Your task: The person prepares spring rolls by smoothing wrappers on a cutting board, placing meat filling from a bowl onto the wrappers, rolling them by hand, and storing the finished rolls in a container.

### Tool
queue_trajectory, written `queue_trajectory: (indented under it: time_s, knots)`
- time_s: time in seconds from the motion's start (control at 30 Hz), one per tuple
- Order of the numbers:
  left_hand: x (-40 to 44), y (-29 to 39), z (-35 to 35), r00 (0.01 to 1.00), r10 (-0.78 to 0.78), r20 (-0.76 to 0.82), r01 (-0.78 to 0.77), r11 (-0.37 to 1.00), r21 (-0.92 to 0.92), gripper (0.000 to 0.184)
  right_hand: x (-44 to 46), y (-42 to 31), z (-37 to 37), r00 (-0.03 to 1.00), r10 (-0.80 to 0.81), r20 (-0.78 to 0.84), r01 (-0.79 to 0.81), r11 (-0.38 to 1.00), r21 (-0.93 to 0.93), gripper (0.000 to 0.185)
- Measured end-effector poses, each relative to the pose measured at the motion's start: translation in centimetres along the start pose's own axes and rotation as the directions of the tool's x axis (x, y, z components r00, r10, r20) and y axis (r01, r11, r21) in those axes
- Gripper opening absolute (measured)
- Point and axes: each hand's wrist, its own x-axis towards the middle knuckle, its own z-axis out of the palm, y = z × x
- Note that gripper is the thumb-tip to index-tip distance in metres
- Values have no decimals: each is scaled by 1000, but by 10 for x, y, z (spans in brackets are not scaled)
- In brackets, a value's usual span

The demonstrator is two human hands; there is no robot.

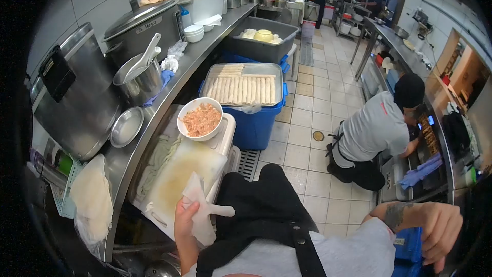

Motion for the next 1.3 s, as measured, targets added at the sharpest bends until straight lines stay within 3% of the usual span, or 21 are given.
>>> queue_trajectory:
  time_s: [0.1,0.2,0.37,0.47,0.53,0.6,0.63,0.67,0.73,0.77,0.8,0.87,0.93,0.97,1.0,1.03,1.07,1.13,1.17,1.23,1.3]
  knots:
    - [-2,-7,-3,1000,4,21,-4,1000,20,35,2,9,-1,1000,-17,13,18,1000,-19,25]
    - [-3,-12,-5,1000,19,22,-19,1000,16,35,5,29,-3,997,68,46,-62,991,-122,26]
    - [-7,-6,2,999,-38,-4,38,999,35,34,-12,14,-11,999,3,-44,1,996,87,25]
    - [-3,-7,3,1000,-18,-16,19,997,74,35,-18,47,-28,966,259,-13,-255,941,-223,29]
    - [-7,-7,4,1000,-24,-8,24,999,22,36,-45,57,-58,909,417,-8,-308,659,-686,47]
    - [-7,-6,10,999,-38,13,38,999,33,36,-62,100,-44,867,153,-475,-499,253,-829,59]
    - [-4,-6,16,999,-49,21,49,998,36,36,-84,123,-55,799,126,-588,-537,589,-604,71]
    - [-2,-6,21,998,-30,49,27,997,75,35,-116,148,-75,788,210,-579,-416,875,-248,78]
    - [-2,-4,30,995,-21,93,6,987,161,34,-127,208,-64,549,613,-567,-692,714,102,97]
    - [-4,1,35,991,8,130,-29,986,166,34,-99,237,-57,556,758,-341,-810,586,-17,110]
    - [-4,8,44,985,47,168,-74,984,163,33,-117,274,-42,507,813,-285,-847,532,10,117]
    - [-5,16,51,977,105,185,-136,978,161,33,-154,322,-19,361,930,-60,-891,364,273,114]
    - [-10,27,45,983,159,96,-176,963,206,33,-176,348,-15,285,938,197,-892,185,412,101]
    - [-14,33,41,981,196,17,-194,950,244,33,-188,359,-9,285,943,173,-870,179,459,77]
    - [-18,36,31,978,203,-42,-183,941,284,33,-169,360,-2,210,968,136,-871,121,476,54]
    - [-22,35,18,972,206,-110,-161,932,325,32,-157,368,0,112,985,129,-893,43,448,43]
    - [-25,32,7,955,218,-201,-147,937,317,33,-159,388,9,168,982,84,-872,108,477,33]
    - [-18,23,-28,904,238,-356,-126,942,311,34,-138,420,20,52,999,-3,-955,50,292,25]
    - [-11,15,-51,876,241,-419,-114,945,305,34,-152,451,24,68,997,-19,-971,71,229,27]
    - [-1,3,-85,780,262,-569,56,875,480,40,-186,512,27,158,984,-78,-980,147,-131,35]
    - [0,-20,-115,773,250,-583,98,861,499,42,-189,537,33,279,960,-34,-866,236,-442,35]
